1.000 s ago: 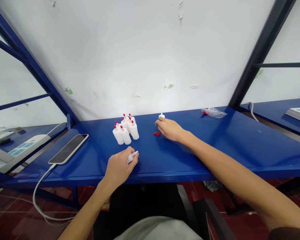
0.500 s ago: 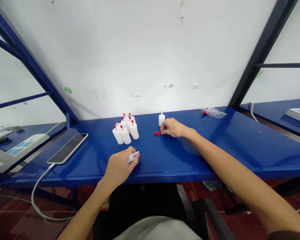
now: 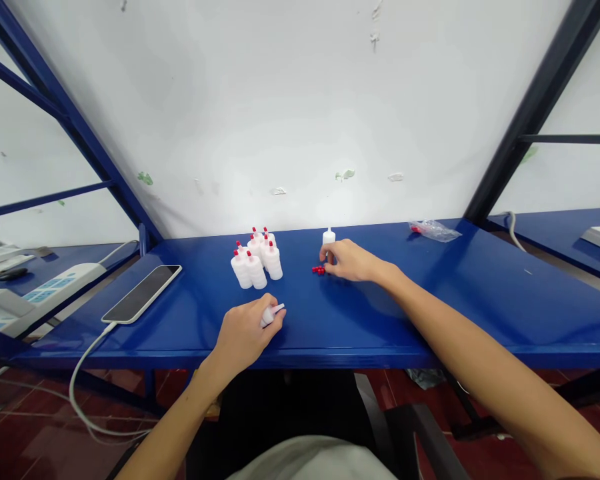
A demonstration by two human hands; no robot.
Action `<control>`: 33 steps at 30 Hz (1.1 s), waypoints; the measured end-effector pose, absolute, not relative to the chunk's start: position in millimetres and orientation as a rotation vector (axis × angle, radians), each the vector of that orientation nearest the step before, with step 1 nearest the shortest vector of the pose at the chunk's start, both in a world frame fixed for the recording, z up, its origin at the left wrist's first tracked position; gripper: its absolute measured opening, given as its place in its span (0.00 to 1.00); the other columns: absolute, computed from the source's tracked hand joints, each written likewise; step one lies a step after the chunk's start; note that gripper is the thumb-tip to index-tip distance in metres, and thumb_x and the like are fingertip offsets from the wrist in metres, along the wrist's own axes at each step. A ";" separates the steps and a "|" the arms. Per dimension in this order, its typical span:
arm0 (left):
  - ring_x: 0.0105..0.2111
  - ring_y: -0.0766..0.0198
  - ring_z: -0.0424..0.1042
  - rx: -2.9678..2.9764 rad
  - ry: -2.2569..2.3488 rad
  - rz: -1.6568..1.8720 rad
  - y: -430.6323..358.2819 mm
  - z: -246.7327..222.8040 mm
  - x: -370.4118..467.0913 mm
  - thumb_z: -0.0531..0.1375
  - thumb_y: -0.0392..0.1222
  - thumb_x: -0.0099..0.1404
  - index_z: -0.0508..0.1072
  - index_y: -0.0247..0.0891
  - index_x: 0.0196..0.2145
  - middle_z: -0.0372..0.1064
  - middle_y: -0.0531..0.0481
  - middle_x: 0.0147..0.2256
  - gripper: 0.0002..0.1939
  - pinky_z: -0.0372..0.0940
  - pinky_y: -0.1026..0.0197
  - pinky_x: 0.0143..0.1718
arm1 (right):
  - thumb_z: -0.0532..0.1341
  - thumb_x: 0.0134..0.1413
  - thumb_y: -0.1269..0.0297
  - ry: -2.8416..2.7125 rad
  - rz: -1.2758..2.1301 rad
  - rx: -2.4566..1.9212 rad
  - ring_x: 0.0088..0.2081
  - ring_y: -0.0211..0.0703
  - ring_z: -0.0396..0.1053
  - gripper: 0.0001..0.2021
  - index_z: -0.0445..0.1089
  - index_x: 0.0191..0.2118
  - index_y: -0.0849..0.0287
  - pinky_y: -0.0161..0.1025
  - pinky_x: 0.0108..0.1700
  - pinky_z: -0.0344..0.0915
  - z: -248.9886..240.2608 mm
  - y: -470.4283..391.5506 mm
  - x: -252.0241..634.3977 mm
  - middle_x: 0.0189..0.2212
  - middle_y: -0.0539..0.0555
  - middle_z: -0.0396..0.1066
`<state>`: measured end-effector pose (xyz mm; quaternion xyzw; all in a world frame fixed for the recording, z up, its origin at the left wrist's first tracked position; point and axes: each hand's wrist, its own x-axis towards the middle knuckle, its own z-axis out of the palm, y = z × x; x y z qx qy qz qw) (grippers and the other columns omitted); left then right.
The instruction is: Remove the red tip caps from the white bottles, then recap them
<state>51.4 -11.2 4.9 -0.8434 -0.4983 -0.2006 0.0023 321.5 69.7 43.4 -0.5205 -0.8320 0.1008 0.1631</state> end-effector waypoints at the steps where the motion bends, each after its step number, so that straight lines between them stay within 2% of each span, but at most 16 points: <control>1: 0.33 0.62 0.75 -2.648 -1.566 -0.628 -11.1 5.2 51.6 0.52 0.49 0.71 0.70 0.42 0.37 0.76 0.54 0.32 0.11 0.54 0.62 0.29 | 0.58 0.52 0.67 -2.374 0.225 -1.458 0.27 0.38 0.67 0.08 0.72 0.37 0.59 0.36 0.32 0.59 44.6 66.9 317.6 0.29 0.51 0.75; 7: 0.34 0.62 0.75 -2.667 -1.572 -0.623 -9.8 7.2 54.1 0.54 0.49 0.71 0.69 0.43 0.38 0.76 0.54 0.33 0.10 0.56 0.63 0.30 | 0.56 0.55 0.63 -2.351 -0.002 -1.518 0.27 0.39 0.64 0.08 0.71 0.33 0.59 0.36 0.31 0.52 48.6 56.9 306.3 0.27 0.52 0.72; 9: 0.35 0.61 0.75 -2.678 -1.562 -0.622 -9.6 7.1 54.0 0.54 0.49 0.71 0.69 0.43 0.37 0.76 0.54 0.33 0.10 0.56 0.63 0.30 | 0.56 0.59 0.60 -2.419 0.097 -1.393 0.27 0.39 0.63 0.10 0.71 0.33 0.59 0.36 0.32 0.53 48.3 51.4 301.3 0.26 0.52 0.70; 13: 0.36 0.60 0.76 -2.697 -1.537 -0.651 -9.4 5.6 51.8 0.53 0.52 0.71 0.69 0.43 0.41 0.76 0.54 0.35 0.12 0.58 0.63 0.31 | 0.55 0.63 0.53 -2.552 0.545 -0.983 0.24 0.35 0.59 0.16 0.68 0.33 0.60 0.34 0.29 0.53 41.8 34.6 277.0 0.21 0.47 0.64; 15: 0.35 0.59 0.76 -2.700 -1.549 -0.652 -9.0 5.0 50.8 0.53 0.54 0.71 0.68 0.43 0.42 0.76 0.53 0.34 0.13 0.58 0.63 0.31 | 0.52 0.65 0.53 -2.546 0.680 -0.859 0.23 0.34 0.55 0.18 0.66 0.30 0.61 0.33 0.28 0.52 37.3 28.1 264.6 0.20 0.46 0.59; 18: 0.36 0.59 0.76 -2.707 -1.567 -0.658 -8.4 4.8 49.9 0.53 0.56 0.71 0.68 0.43 0.45 0.76 0.53 0.34 0.15 0.59 0.63 0.32 | 0.49 0.67 0.55 -2.467 0.691 -0.803 0.24 0.34 0.54 0.18 0.64 0.30 0.61 0.33 0.29 0.52 33.8 24.9 257.0 0.22 0.46 0.59; 22: 0.37 0.58 0.76 -2.726 -1.535 -0.665 -8.8 5.2 49.5 0.51 0.54 0.72 0.68 0.43 0.46 0.76 0.52 0.35 0.15 0.60 0.62 0.33 | 0.51 0.67 0.54 -2.439 0.748 -0.771 0.24 0.34 0.53 0.16 0.64 0.35 0.60 0.33 0.28 0.52 33.8 26.3 261.0 0.22 0.45 0.57; 30: 0.37 0.57 0.76 -2.757 -1.512 -0.676 -8.1 5.0 48.6 0.50 0.54 0.73 0.66 0.43 0.47 0.75 0.53 0.37 0.15 0.60 0.61 0.33 | 0.51 0.67 0.53 -2.388 0.858 -0.716 0.25 0.34 0.52 0.15 0.63 0.36 0.60 0.33 0.28 0.52 27.4 24.6 256.2 0.23 0.45 0.58; 33: 0.37 0.57 0.76 -2.760 -1.539 -0.706 -8.5 5.8 48.4 0.50 0.56 0.72 0.64 0.44 0.52 0.75 0.52 0.37 0.18 0.60 0.61 0.33 | 0.51 0.66 0.55 -2.362 0.809 -0.738 0.24 0.34 0.53 0.14 0.63 0.34 0.59 0.33 0.28 0.52 26.4 25.6 255.4 0.23 0.45 0.58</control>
